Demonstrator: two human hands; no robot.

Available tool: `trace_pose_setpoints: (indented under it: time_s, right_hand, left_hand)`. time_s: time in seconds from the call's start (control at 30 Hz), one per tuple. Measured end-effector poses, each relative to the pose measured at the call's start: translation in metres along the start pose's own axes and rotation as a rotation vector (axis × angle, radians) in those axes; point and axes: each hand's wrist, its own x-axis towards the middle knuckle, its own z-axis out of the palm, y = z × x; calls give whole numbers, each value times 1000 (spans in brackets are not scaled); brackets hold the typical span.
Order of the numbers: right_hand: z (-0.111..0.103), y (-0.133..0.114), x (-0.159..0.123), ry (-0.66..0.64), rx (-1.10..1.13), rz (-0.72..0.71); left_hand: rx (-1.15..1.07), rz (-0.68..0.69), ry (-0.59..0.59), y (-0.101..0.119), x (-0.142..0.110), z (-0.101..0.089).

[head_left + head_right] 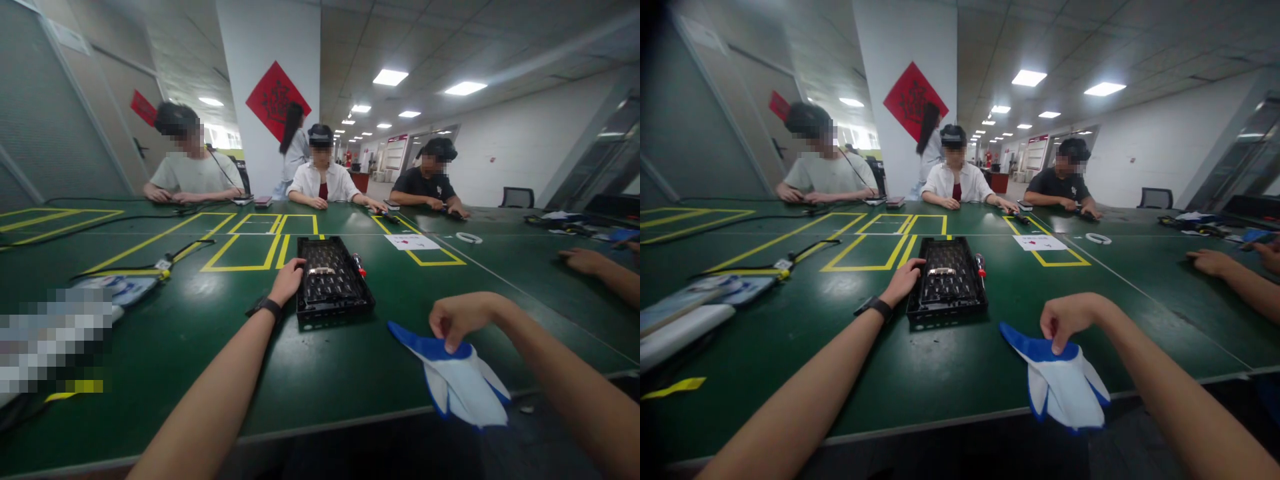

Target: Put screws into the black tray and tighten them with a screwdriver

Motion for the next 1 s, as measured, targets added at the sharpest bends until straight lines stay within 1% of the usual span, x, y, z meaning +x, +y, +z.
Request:
trace_pose_setpoints:
  time_s: [0.07,0.13,0.23,0.33,0.37,0.4,0.43,0.53,0.63,0.67,0.7,0.73,0.83,0.9,1.0]
  right_hand:
    - [6,13,-9,18,35,-50]
    - [6,21,-13,29,51,-64]
    - [2,23,-12,51,26,-36]
    - [-7,10,-6,89,-73,99]
    - [-11,2,-2,140,-118,134]
    - [-16,-8,2,227,-161,139]
    - [-21,-20,9,327,-192,95]
    - [-40,-63,43,633,-278,-150]
    - [-60,-107,97,855,-361,-345]
    - [-65,-118,117,908,-366,-374]
    - [-70,-127,136,940,-365,-381]
    - [-74,-134,153,945,-343,-356]
    - [-81,-141,190,931,-313,-350]
    - [-84,-138,202,932,-279,-352]
    - [-86,-130,203,978,-207,-354]
  left_hand:
    - [0,-9,10,-1,1,1]
    - [4,-21,19,-3,2,2]
    - [-7,-22,31,-6,3,3]
    - [-33,-11,42,-11,6,5]
    - [-43,-11,48,-13,7,6]
    - [-54,-16,56,-14,9,7]
    - [-65,-25,66,-16,11,8]
    - [-96,-69,94,-19,17,11]
    - [-106,-72,107,-20,21,13]
    - [-105,-68,112,-21,22,13]
    - [-102,-63,118,-21,23,14]
    - [-98,-61,123,-22,23,14]
    - [-83,-50,124,-23,23,13]
    - [-73,-36,121,-24,24,13]
    - [-62,-26,116,-25,26,14]
